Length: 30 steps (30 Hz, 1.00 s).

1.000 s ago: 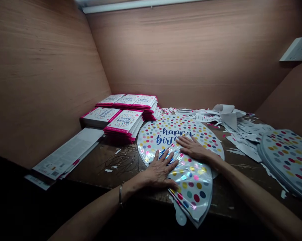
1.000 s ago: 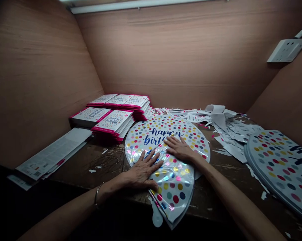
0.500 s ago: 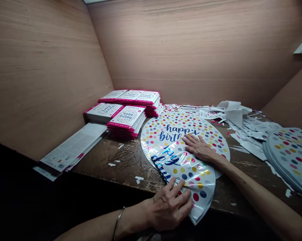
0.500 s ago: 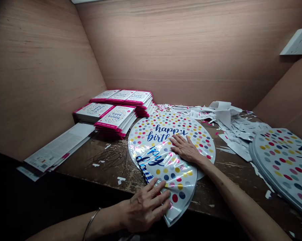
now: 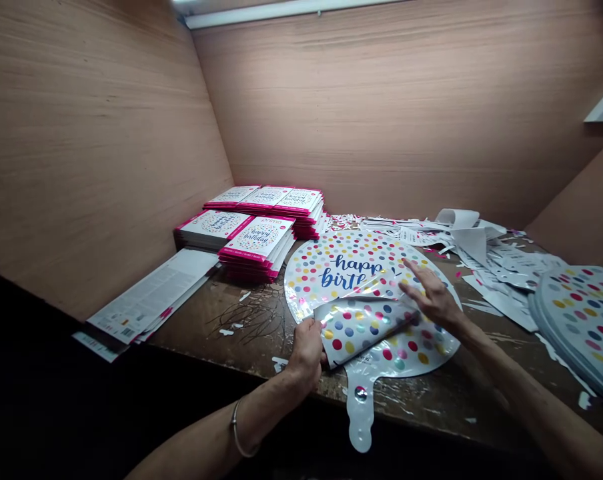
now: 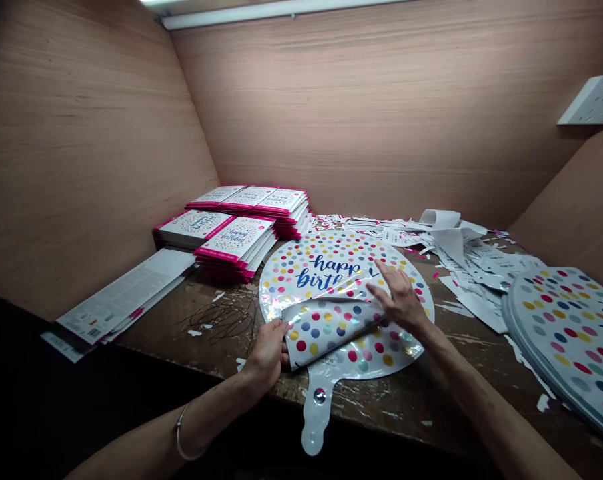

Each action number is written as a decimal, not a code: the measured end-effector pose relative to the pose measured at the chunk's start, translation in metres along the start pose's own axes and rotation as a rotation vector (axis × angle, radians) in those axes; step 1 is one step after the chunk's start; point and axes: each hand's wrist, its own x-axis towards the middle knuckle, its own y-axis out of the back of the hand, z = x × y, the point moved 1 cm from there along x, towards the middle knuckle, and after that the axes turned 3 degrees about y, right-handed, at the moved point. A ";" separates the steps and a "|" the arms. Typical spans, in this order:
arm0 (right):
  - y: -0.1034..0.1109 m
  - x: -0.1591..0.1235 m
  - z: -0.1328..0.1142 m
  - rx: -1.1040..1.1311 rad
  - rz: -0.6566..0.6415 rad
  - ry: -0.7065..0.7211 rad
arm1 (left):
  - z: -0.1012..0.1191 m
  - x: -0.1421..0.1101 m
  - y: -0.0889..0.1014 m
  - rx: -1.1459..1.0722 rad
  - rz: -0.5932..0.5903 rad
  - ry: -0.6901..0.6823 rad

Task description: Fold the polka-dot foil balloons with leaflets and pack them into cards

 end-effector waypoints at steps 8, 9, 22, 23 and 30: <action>-0.040 -0.048 -0.091 -0.169 -0.283 0.484 | -0.009 -0.019 0.003 0.022 -0.058 -0.067; -0.043 -0.048 -0.090 -0.148 -0.309 0.476 | -0.005 -0.025 0.006 0.092 -0.046 -0.173; -0.023 -0.042 -0.075 0.895 -0.339 -0.069 | 0.062 0.031 -0.023 0.612 -0.986 -0.409; -0.027 -0.040 -0.067 1.063 -0.247 -0.262 | 0.065 0.040 -0.022 0.584 -0.955 -0.355; -0.045 -0.021 -0.032 1.201 0.093 -0.649 | 0.065 0.080 -0.058 0.688 -0.528 -0.199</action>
